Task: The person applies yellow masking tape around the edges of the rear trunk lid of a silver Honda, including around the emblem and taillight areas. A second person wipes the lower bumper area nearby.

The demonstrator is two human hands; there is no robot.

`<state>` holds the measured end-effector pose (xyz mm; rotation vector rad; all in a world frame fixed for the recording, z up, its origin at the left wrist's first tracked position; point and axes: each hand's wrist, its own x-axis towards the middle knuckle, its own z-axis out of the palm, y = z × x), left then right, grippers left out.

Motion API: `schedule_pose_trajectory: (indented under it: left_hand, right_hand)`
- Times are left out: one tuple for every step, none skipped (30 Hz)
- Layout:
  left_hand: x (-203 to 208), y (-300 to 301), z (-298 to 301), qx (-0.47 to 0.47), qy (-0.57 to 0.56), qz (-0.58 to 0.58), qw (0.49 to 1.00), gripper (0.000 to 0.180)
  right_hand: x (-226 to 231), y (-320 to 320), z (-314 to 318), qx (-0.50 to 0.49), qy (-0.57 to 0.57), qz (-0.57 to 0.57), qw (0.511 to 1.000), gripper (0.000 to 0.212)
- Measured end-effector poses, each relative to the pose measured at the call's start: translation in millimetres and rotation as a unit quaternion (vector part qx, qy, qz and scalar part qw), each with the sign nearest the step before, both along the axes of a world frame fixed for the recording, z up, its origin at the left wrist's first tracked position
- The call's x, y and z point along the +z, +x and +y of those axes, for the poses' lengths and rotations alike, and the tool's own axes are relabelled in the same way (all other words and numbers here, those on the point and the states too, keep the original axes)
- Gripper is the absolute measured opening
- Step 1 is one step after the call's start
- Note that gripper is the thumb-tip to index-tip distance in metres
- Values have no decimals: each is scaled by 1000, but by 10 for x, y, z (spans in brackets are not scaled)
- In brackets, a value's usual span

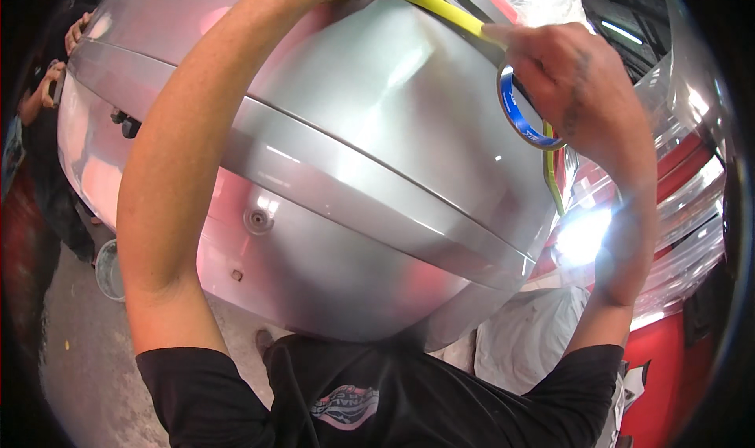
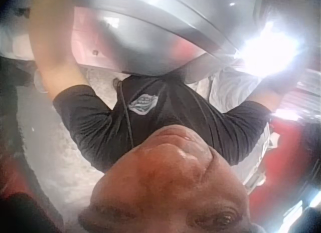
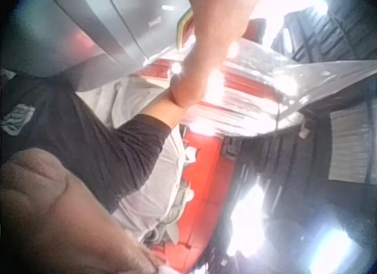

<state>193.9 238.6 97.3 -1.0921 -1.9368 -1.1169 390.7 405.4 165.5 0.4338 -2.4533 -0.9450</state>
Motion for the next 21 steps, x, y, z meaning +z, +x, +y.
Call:
schedule_pose_trajectory:
  left_hand:
    - [16, 17, 1, 3, -6, 0, 1000, 22]
    - [31, 35, 3, 1, -15, -6, 1000, 23]
    - [47, 56, 7, -2, -24, -12, 1000, 23]
    - [55, 66, -7, -2, -33, -20, 999, 24]
    - [59, 68, -22, -6, -34, -13, 999, 24]
    - [62, 69, -35, -10, -35, -7, 999, 25]
    - [69, 73, -33, -15, -37, 0, 999, 26]
    - [75, 69, -32, -13, -40, 3, 999, 26]
    - [80, 63, -34, -11, -43, 7, 999, 27]
    - [91, 70, -40, -9, -45, 11, 999, 28]
    - [98, 76, -45, -8, -50, 4, 999, 28]
    - [104, 82, -50, -7, -55, -2, 998, 29]
    - [112, 89, -47, -6, -59, -9, 998, 29]
    - [110, 74, -39, -1, -54, -13, 998, 31]
    - [100, 48, -13, 4, -47, -17, 999, 32]
    - [95, 64, 9, 6, -41, -22, 999, 33]
    - [98, 76, 19, 11, -46, -15, 999, 34]
    - [98, 87, 29, 16, -51, -8, 999, 35]
    - [93, 109, 29, 22, -57, -1, 998, 35]
    - [76, 98, 30, 23, -47, 10, 999, 35]
    - [53, 81, 30, 25, -37, 21, 999, 35]
  right_hand:
    - [-34, -3, 59, -2, 23, 9, 1000, 27]
    - [-54, -6, 113, -3, 47, 17, 999, 25]
    - [-51, -16, 161, -1, 47, 1, 999, 27]
    - [-75, -41, 168, -12, 38, -1, 999, 27]
    - [-100, -67, 165, -23, 29, -3, 999, 27]
    - [-117, -89, 158, -35, 20, -5, 999, 27]
    - [-125, -97, 160, -40, 20, -2, 999, 27]
    - [-128, -110, 165, -45, 21, 1, 999, 27]
    - [-134, -121, 169, -50, 22, 5, 999, 27]
    - [-139, -121, 169, -51, 27, 8, 998, 27]
    - [-147, -121, 168, -52, 33, 12, 998, 27]
    - [-151, -121, 168, -53, 39, 16, 998, 26]
    - [-151, -120, 168, -57, 35, 10, 998, 26]
    - [-150, -133, 153, -60, 32, 4, 998, 27]
    - [-147, -141, 143, -63, 29, -3, 998, 27]
    - [-151, -146, 157, -57, 32, 0, 998, 27]
    - [-155, -149, 181, -52, 35, 3, 998, 28]
    - [-157, -152, 202, -47, 39, 6, 998, 28]
    - [-166, -156, 218, -43, 41, 10, 998, 29]
    - [-173, -161, 234, -40, 42, 14, 998, 29]
    - [-178, -166, 245, -37, 44, 18, 998, 30]
